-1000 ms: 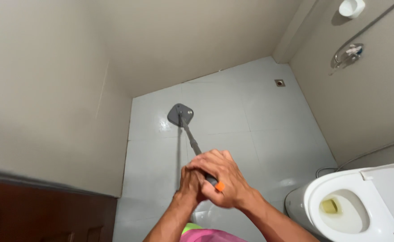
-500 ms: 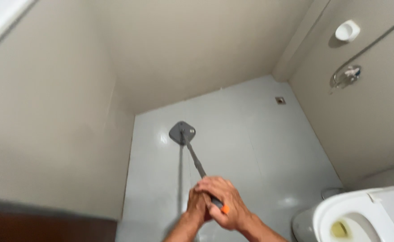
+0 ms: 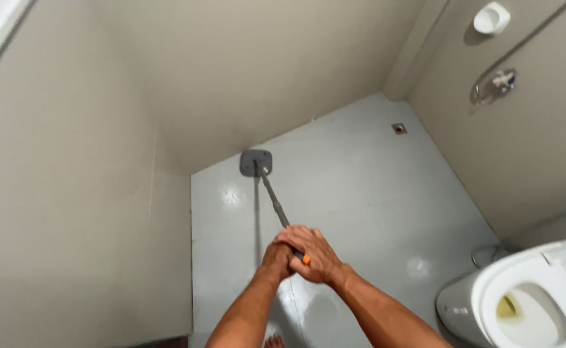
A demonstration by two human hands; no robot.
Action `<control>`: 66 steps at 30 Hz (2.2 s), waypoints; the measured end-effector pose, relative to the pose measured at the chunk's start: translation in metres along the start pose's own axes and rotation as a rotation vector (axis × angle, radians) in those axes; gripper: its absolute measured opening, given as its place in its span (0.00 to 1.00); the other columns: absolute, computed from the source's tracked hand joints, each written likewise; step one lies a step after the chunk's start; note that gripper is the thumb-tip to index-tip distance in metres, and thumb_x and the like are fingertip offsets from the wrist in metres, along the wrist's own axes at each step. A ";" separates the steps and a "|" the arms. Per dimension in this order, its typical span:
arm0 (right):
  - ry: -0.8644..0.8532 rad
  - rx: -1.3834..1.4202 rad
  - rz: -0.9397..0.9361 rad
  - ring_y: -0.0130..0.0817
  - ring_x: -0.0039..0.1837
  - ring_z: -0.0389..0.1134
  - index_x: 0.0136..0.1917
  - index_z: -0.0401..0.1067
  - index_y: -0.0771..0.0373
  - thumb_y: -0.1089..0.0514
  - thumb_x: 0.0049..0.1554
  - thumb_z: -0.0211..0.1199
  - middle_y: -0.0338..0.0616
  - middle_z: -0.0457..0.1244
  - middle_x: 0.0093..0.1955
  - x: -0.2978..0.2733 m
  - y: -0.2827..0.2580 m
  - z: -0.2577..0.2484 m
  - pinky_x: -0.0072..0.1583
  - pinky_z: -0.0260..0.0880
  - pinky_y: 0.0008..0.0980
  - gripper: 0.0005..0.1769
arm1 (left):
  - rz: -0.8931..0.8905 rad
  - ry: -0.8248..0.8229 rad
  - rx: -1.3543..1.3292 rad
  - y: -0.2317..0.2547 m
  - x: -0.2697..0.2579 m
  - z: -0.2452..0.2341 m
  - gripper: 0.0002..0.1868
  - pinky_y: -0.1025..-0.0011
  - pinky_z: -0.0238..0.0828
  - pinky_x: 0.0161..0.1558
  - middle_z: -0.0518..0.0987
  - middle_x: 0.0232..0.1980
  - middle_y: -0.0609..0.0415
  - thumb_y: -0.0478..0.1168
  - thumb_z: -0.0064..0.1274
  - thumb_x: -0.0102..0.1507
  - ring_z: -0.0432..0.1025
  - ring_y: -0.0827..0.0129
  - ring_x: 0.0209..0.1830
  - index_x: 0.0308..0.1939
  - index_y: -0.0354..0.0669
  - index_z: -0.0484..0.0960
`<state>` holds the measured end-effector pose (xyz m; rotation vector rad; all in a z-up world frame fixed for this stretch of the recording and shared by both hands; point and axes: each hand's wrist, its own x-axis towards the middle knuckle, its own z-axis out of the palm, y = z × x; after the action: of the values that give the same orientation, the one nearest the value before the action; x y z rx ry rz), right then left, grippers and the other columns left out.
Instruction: The person is using a mop to clean the bathroom floor, moving the mop head across the tiles around the toilet and into the corner before grabbing the door handle and closing the door.
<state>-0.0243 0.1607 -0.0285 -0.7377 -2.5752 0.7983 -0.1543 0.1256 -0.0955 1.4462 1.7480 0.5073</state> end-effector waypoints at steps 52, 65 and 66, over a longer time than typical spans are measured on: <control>-0.131 0.004 0.034 0.46 0.78 0.52 0.63 0.70 0.54 0.57 0.42 0.55 0.44 0.61 0.70 -0.050 -0.052 0.007 0.71 0.50 0.48 0.33 | -0.035 0.003 -0.110 -0.005 -0.056 0.026 0.27 0.67 0.74 0.57 0.79 0.55 0.57 0.39 0.62 0.54 0.74 0.62 0.55 0.57 0.50 0.74; -0.008 0.054 -0.106 0.39 0.68 0.63 0.57 0.74 0.55 0.53 0.42 0.54 0.39 0.67 0.61 -0.140 -0.144 -0.044 0.64 0.56 0.42 0.28 | 0.142 0.195 0.175 0.048 -0.163 0.066 0.24 0.66 0.72 0.56 0.80 0.51 0.54 0.41 0.64 0.50 0.73 0.60 0.54 0.50 0.47 0.78; 0.001 0.056 -0.123 0.40 0.68 0.64 0.58 0.74 0.55 0.53 0.43 0.54 0.39 0.67 0.62 -0.154 -0.154 -0.050 0.65 0.56 0.42 0.28 | 0.147 0.203 0.141 0.059 -0.179 0.068 0.23 0.66 0.72 0.54 0.80 0.50 0.54 0.42 0.64 0.50 0.74 0.60 0.52 0.48 0.47 0.79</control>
<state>0.0646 -0.0146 0.0772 -0.5572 -2.5572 0.8273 -0.0585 -0.0404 -0.0365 1.6808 1.8752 0.6389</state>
